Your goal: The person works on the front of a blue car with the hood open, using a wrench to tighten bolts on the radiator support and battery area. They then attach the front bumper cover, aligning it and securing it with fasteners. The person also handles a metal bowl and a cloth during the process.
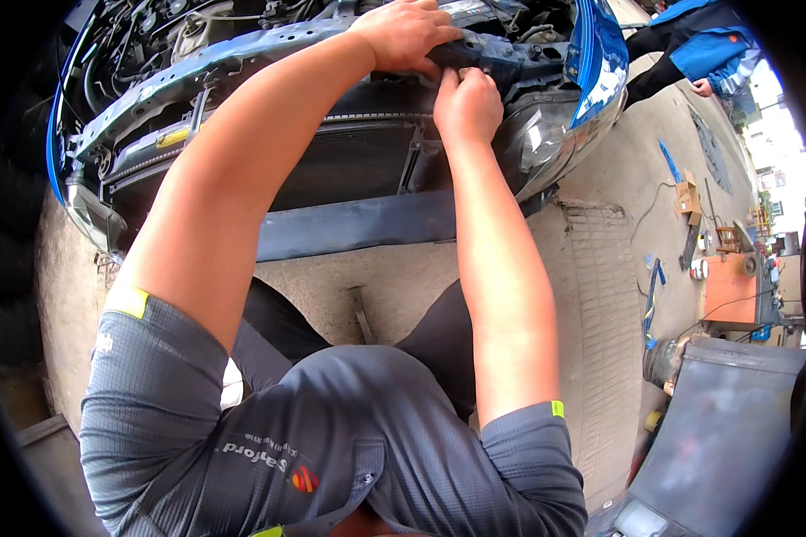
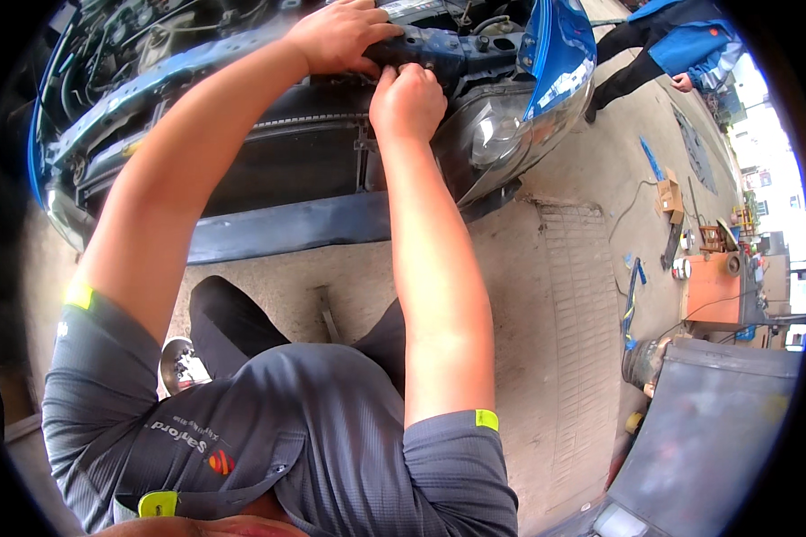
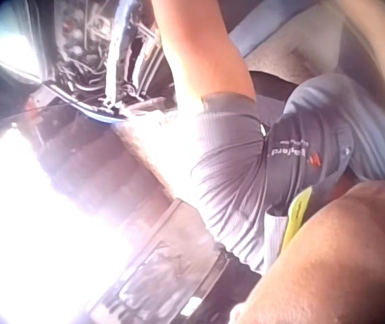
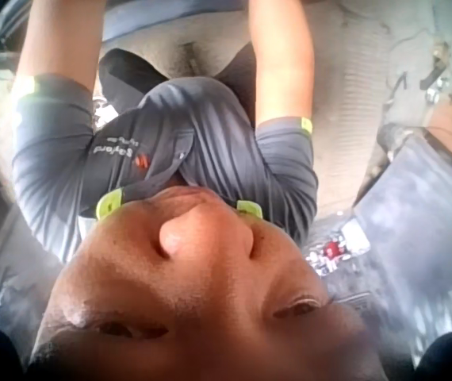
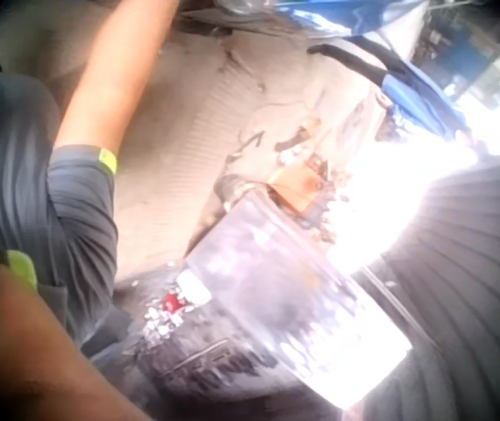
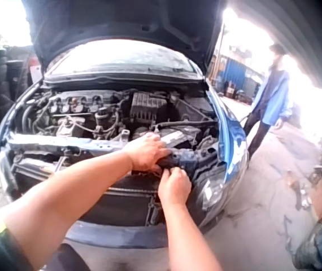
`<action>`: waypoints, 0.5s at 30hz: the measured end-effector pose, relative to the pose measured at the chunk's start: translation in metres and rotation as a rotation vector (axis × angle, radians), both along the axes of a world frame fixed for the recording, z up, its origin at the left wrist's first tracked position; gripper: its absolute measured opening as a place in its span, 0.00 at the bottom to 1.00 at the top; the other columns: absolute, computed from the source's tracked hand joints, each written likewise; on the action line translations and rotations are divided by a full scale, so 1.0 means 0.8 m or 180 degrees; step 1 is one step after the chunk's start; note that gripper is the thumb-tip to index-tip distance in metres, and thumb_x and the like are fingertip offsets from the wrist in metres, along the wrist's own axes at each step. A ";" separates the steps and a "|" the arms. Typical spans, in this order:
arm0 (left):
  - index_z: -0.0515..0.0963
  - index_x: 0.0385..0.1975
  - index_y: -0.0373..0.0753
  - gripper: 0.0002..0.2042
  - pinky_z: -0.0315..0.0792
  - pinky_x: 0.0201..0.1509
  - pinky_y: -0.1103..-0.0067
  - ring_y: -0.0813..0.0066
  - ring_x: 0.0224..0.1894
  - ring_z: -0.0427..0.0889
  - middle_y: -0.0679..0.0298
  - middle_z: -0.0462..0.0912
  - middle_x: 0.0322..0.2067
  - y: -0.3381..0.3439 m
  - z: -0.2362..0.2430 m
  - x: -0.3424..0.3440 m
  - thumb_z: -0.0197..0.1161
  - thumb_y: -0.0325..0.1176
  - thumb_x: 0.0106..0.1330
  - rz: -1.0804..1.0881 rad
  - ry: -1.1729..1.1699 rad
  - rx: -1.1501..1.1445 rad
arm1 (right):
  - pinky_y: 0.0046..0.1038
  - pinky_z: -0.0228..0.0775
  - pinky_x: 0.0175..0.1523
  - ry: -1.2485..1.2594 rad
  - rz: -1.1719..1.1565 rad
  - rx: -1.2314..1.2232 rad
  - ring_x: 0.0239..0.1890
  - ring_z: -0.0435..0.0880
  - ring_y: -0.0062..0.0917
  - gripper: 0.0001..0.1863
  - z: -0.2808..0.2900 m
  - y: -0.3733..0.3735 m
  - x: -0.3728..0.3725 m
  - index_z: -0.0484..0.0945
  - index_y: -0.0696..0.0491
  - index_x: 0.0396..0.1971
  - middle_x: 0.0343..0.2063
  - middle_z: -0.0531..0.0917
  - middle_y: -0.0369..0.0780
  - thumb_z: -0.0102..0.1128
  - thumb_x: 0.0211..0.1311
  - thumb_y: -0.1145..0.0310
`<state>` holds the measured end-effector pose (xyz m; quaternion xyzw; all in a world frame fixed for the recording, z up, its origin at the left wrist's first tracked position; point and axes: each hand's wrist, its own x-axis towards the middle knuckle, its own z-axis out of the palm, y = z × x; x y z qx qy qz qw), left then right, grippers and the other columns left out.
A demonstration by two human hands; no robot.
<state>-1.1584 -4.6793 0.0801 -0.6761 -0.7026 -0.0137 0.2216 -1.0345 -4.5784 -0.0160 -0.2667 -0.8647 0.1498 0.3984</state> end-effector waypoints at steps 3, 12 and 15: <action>0.77 0.53 0.41 0.33 0.66 0.57 0.63 0.57 0.51 0.75 0.59 0.81 0.43 -0.005 0.001 0.001 0.71 0.52 0.47 -0.0119 -0.0065 0.0048 | 0.42 0.74 0.44 0.0006 0.0123 0.0247 0.37 0.83 0.44 0.11 0.005 0.006 0.007 0.83 0.55 0.29 0.31 0.84 0.46 0.62 0.60 0.61; 0.79 0.44 0.39 0.23 0.68 0.54 0.63 0.55 0.47 0.76 0.57 0.81 0.39 -0.011 -0.001 0.001 0.67 0.44 0.49 -0.0234 -0.0186 0.0198 | 0.45 0.73 0.41 -0.0054 0.0220 0.1033 0.34 0.83 0.44 0.11 -0.007 0.019 -0.002 0.82 0.54 0.27 0.28 0.84 0.45 0.62 0.57 0.62; 0.79 0.32 0.39 0.14 0.70 0.50 0.63 0.53 0.42 0.77 0.55 0.81 0.34 -0.015 -0.015 -0.015 0.64 0.41 0.49 -0.0434 -0.0128 0.0493 | 0.46 0.75 0.44 -0.0117 0.0110 0.0591 0.37 0.83 0.48 0.16 -0.015 0.008 -0.018 0.82 0.55 0.28 0.32 0.84 0.50 0.57 0.61 0.56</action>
